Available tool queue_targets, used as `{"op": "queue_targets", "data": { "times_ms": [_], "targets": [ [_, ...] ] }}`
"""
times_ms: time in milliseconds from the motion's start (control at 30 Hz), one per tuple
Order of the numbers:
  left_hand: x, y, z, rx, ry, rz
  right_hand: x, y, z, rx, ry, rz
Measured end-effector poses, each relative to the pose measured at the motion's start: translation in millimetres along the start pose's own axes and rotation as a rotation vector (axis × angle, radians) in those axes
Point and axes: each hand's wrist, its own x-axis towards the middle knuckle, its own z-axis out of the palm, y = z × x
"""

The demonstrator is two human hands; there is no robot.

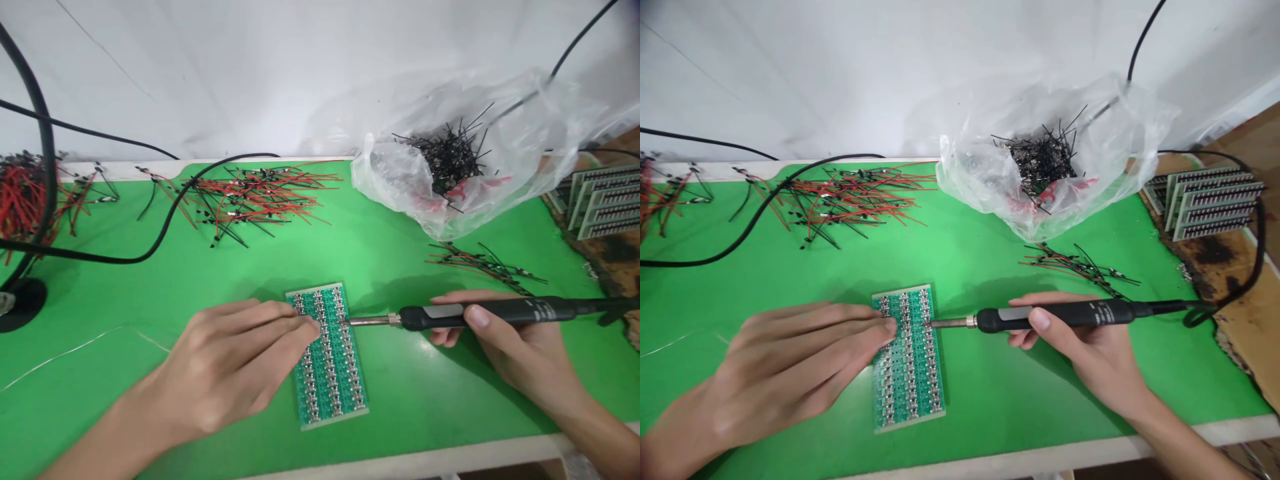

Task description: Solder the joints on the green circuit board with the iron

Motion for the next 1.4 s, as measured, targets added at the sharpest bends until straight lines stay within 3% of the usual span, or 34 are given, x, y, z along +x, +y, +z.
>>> {"op": "queue_targets", "data": {
  "times_ms": [633,1100,1400],
  "targets": [
    [1.7,-1.8,1.3,0.034,-0.010,0.020,1.2,1.6,-0.9,-0.027,0.014,-0.003],
    [3.4,0.9,1.2,0.027,0.021,-0.045,0.3,-0.3,-0.6,0.002,-0.017,-0.019],
    [0.7,-1.4,6.5,0.050,0.046,-0.060,3.4,-4.3,5.4,0.130,0.072,-0.093]
  ]
}}
